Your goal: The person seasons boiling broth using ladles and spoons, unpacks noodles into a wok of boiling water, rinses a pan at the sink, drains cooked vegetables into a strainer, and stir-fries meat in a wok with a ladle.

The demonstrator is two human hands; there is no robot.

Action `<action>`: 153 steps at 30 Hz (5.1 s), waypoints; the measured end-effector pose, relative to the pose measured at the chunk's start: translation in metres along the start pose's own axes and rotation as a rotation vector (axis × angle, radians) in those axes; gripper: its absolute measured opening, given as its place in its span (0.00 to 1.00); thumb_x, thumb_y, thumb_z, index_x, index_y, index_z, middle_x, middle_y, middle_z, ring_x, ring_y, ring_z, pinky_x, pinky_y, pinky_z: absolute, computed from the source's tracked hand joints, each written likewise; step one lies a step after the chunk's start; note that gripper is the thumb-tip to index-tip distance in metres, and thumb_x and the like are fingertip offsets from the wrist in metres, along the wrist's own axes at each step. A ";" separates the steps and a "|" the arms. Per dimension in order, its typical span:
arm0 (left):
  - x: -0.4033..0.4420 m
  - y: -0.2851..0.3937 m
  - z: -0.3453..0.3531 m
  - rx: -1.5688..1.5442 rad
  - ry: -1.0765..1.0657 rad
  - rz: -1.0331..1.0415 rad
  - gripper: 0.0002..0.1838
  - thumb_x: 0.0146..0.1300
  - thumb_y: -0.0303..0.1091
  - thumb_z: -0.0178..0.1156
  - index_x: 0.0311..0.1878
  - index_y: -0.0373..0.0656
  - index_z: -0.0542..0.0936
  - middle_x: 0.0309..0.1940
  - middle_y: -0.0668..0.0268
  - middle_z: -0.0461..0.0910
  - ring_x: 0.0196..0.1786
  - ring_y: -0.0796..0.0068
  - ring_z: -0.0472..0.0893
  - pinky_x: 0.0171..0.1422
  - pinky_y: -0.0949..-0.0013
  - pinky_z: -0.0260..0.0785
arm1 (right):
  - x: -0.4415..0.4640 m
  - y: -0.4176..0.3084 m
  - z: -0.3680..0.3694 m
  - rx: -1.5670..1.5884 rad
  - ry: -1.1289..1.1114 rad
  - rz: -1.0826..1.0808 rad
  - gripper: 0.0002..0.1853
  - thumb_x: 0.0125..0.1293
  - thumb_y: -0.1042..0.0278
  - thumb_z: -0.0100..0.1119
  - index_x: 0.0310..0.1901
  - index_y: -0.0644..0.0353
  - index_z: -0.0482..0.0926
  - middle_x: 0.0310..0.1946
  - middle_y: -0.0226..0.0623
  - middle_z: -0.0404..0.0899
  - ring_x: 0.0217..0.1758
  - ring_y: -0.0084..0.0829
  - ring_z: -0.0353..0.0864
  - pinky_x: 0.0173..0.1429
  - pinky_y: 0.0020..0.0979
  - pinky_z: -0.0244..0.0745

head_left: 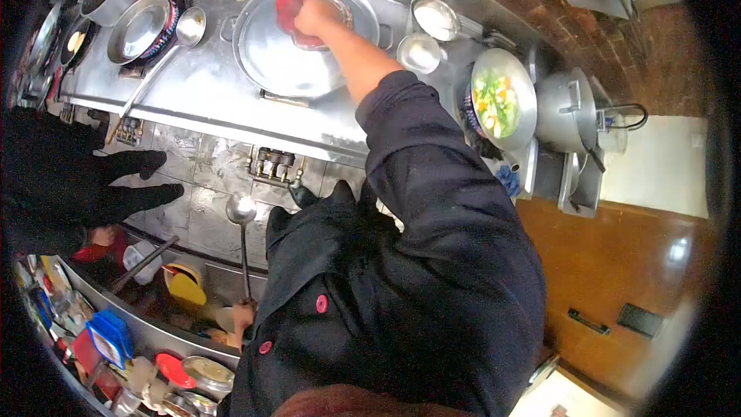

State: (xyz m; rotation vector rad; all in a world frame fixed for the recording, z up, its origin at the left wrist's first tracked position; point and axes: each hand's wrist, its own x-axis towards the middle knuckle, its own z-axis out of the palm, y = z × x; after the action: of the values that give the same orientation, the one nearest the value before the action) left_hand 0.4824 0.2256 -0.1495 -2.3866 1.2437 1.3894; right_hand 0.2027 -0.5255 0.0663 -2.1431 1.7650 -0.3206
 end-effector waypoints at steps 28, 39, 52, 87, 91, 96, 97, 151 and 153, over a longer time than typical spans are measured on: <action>-0.028 0.083 -0.019 -0.043 0.112 0.163 0.09 0.57 0.36 0.54 0.37 0.40 0.74 0.27 0.63 0.69 0.30 0.70 0.69 0.31 0.62 0.60 | -0.422 0.222 0.041 0.343 -0.213 0.450 0.19 0.51 0.56 0.60 0.34 0.66 0.76 0.31 0.51 0.78 0.37 0.45 0.80 0.42 0.44 0.74; -0.130 0.349 -0.003 -0.474 0.371 0.405 0.07 0.54 0.24 0.53 0.23 0.40 0.66 0.12 0.71 0.66 0.13 0.82 0.64 0.17 0.74 0.55 | -0.414 0.230 0.098 1.596 -0.825 0.617 0.16 0.60 0.47 0.57 0.32 0.52 0.69 0.21 0.25 0.64 0.23 0.22 0.65 0.25 0.30 0.64; -0.030 0.411 0.005 -0.493 0.091 0.333 0.03 0.53 0.27 0.56 0.28 0.38 0.74 0.14 0.72 0.68 0.14 0.82 0.67 0.17 0.75 0.57 | -0.527 0.274 -0.043 1.351 -0.432 0.475 0.05 0.60 0.74 0.48 0.27 0.58 0.65 0.14 0.29 0.65 0.13 0.22 0.63 0.16 0.27 0.57; -0.064 0.581 0.228 0.124 0.555 0.369 0.17 0.53 0.32 0.60 0.45 0.34 0.74 0.28 0.58 0.78 0.29 0.59 0.77 0.36 0.59 0.71 | -0.655 0.542 -0.274 1.049 0.300 0.256 0.06 0.54 0.72 0.59 0.32 0.60 0.73 0.23 0.28 0.73 0.26 0.20 0.71 0.32 0.26 0.69; -0.165 0.715 0.204 -0.311 0.614 0.860 0.22 0.59 0.29 0.57 0.56 0.33 0.68 0.52 0.51 0.70 0.53 0.60 0.72 0.56 0.61 0.65 | -0.665 0.553 -0.277 0.972 0.350 0.218 0.07 0.57 0.70 0.61 0.31 0.60 0.72 0.22 0.29 0.74 0.26 0.22 0.72 0.33 0.27 0.70; -0.280 0.877 0.262 -0.102 -0.054 1.486 0.30 0.57 0.38 0.61 0.59 0.34 0.64 0.49 0.47 0.72 0.53 0.54 0.73 0.58 0.63 0.64 | -0.645 0.533 -0.246 1.324 0.529 0.152 0.09 0.60 0.70 0.56 0.39 0.61 0.69 0.33 0.35 0.73 0.37 0.26 0.72 0.42 0.30 0.69; -0.280 0.899 0.286 -0.186 -0.243 1.196 0.23 0.57 0.39 0.60 0.50 0.34 0.69 0.41 0.45 0.74 0.44 0.48 0.75 0.47 0.59 0.67 | -0.643 0.538 -0.248 1.512 0.530 0.138 0.10 0.59 0.70 0.56 0.41 0.61 0.69 0.35 0.37 0.73 0.40 0.27 0.72 0.45 0.31 0.69; -0.378 1.199 0.353 0.581 0.226 0.791 0.12 0.55 0.38 0.56 0.28 0.36 0.75 0.24 0.51 0.75 0.32 0.49 0.76 0.37 0.54 0.66 | -0.473 1.063 -0.472 -0.242 0.026 -0.472 0.23 0.68 0.53 0.41 0.51 0.65 0.74 0.54 0.48 0.71 0.60 0.44 0.67 0.65 0.36 0.59; -0.382 1.204 0.358 0.584 0.315 0.789 0.12 0.54 0.38 0.57 0.27 0.36 0.76 0.23 0.50 0.75 0.31 0.48 0.76 0.36 0.54 0.67 | -0.477 1.077 -0.451 -0.161 -0.093 -0.490 0.24 0.68 0.52 0.40 0.52 0.65 0.73 0.56 0.48 0.69 0.63 0.44 0.64 0.67 0.38 0.55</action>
State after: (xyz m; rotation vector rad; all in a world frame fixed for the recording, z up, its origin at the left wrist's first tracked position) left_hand -0.6911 -0.1732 0.2828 -1.7937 2.4287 0.5743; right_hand -1.0366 -0.2917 0.0678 -2.6463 1.2330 -0.1959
